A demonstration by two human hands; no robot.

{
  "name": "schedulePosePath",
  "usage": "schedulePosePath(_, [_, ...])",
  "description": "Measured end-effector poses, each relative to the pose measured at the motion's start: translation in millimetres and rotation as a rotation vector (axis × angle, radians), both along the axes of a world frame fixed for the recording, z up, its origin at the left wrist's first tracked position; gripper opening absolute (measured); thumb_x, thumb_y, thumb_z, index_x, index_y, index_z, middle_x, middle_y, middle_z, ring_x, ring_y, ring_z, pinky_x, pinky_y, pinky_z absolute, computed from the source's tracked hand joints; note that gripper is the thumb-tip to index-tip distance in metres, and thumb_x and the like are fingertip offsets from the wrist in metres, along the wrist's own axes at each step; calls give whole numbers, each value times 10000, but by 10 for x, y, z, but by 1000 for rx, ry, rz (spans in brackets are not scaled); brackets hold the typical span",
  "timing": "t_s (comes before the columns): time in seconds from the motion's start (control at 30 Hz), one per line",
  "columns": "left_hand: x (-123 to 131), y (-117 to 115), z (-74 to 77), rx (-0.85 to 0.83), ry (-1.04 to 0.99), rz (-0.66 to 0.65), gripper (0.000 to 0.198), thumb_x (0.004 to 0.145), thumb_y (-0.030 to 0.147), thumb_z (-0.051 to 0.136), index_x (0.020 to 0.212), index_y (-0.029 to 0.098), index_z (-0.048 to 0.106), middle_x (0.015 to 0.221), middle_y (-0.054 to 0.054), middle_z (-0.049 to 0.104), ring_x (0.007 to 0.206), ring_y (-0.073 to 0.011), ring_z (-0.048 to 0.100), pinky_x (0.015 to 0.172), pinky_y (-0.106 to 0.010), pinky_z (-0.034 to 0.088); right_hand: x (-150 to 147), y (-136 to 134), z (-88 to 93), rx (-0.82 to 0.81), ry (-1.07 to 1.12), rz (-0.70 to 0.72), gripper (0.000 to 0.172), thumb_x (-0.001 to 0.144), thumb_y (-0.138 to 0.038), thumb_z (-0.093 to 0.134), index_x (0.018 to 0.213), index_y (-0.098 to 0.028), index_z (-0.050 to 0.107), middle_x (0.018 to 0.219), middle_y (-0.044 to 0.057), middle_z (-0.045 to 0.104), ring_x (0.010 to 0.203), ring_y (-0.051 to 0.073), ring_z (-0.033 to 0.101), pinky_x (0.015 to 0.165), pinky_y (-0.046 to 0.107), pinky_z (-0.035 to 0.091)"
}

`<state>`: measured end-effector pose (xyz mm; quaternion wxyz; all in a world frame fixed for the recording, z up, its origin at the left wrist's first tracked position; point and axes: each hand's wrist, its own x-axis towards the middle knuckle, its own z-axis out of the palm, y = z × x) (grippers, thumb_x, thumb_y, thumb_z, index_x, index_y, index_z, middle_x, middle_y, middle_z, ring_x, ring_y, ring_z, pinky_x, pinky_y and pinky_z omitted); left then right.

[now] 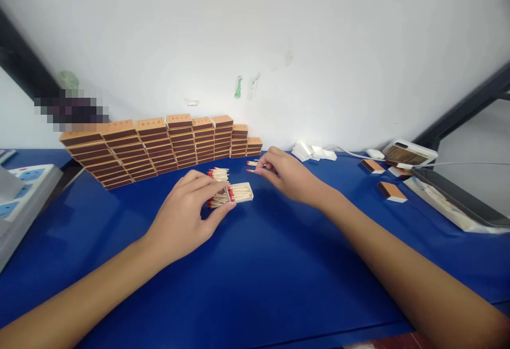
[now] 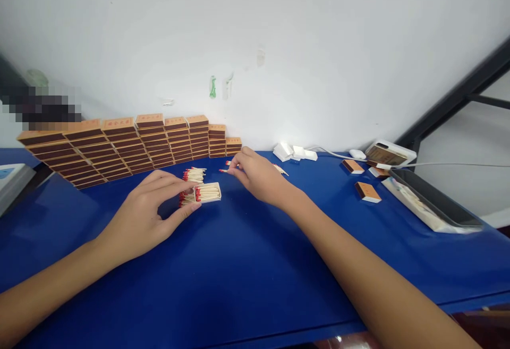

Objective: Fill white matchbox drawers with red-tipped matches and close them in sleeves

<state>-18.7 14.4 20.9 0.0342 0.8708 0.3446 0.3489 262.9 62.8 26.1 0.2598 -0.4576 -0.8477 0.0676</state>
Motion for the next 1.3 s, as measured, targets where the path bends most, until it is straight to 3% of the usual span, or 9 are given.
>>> schedulePosePath(0.13, [1,9,-9,3,4,20,290,1010,337,716,1246,172,756,1065,-77,783,1020,-251,620,908,-411,558,-220,-343,192,-18,-33,56,98,1088,-224,566,1033,-204,645,1070,68,612,874,186,600,779,320,476])
schedulePosePath(0.27, [6,15,-17,1,3,26,276,1022,361,700,1219,179,764,1041,-79,779,1010,-255,617,889,-412,557,-372,-482,216,31,-141,96,130,1093,-188,540,1006,-188,637,1075,93,620,937,213,619,819,344,497])
schedulePosePath(0.5, [12,21,-9,-3,8,15,260,1031,361,685,1225,206,760,1031,-70,780,1000,-253,618,877,-417,564,-355,-476,169,21,-109,118,96,1096,-207,546,1050,-208,631,1113,90,630,994,222,642,838,348,504])
schedulePosePath(0.7, [5,13,7,-44,-16,17,267,1031,363,690,1231,204,767,1051,-73,778,1006,-245,624,879,-402,568,-286,-459,202,-35,-12,91,61,1078,-239,602,1026,-210,616,1039,57,616,907,195,598,767,313,448])
schedulePosePath(1.13, [-1,-5,-5,-118,-52,-2,274,1024,364,706,1257,234,769,1082,-45,794,1046,-233,643,910,-385,580,-280,-424,131,-141,131,134,111,1076,-256,606,979,-207,632,983,31,588,857,166,546,760,303,432])
schedulePosePath(1.3, [-6,15,-20,-102,-67,9,289,1015,372,719,1259,225,770,1074,-53,790,1037,-237,643,899,-380,580,-257,-380,120,-279,363,115,203,1022,-401,684,944,-215,662,900,19,622,807,164,552,740,304,464])
